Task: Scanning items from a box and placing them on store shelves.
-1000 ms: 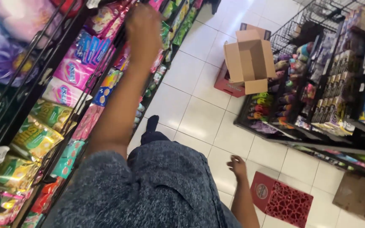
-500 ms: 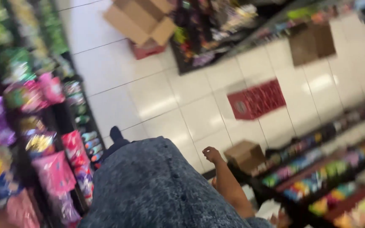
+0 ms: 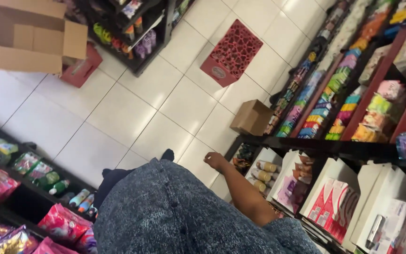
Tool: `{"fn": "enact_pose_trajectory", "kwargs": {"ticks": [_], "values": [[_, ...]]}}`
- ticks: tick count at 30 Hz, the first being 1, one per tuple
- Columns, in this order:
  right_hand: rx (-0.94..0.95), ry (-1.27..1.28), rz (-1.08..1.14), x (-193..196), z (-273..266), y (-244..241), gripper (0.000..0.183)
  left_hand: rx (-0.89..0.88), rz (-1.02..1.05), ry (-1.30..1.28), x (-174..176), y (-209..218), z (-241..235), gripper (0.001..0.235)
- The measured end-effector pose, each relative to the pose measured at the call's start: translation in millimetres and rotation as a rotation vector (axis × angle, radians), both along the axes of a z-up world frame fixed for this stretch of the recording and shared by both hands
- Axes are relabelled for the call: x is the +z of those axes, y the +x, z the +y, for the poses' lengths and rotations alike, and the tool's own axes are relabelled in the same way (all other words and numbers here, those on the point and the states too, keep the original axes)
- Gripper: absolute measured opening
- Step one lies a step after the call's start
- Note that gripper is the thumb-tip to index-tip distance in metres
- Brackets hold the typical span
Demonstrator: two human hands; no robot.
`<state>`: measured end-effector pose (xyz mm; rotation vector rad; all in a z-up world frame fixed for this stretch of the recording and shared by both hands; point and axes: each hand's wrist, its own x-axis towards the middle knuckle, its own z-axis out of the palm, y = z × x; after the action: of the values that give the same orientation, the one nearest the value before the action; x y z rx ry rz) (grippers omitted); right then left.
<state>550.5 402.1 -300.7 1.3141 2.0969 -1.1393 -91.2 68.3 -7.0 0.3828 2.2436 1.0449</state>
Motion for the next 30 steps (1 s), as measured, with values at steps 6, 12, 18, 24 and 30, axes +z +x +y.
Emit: {"fn": "enact_pose_trajectory", "kwargs": {"ticks": [6,12,18,24,30], "values": [[-0.126,-0.071,0.115,51,12,-41,0.046,-0.520,-0.021,-0.083,-69,178,201,0.070],[-0.446,-0.406,0.519,132,18,-86,0.061,-1.293,-0.007,-0.055,-91,311,299,0.067],[-0.704,-0.553,0.648,155,2,-85,0.058,-1.593,0.115,-0.250,-61,319,334,0.076],[-0.730,-0.575,0.622,174,7,-115,0.045,-1.902,0.249,-0.151,-103,308,360,0.078],[-0.820,-0.442,0.569,143,35,-166,0.027,-2.018,0.201,-0.007,-142,249,389,0.072]]}}
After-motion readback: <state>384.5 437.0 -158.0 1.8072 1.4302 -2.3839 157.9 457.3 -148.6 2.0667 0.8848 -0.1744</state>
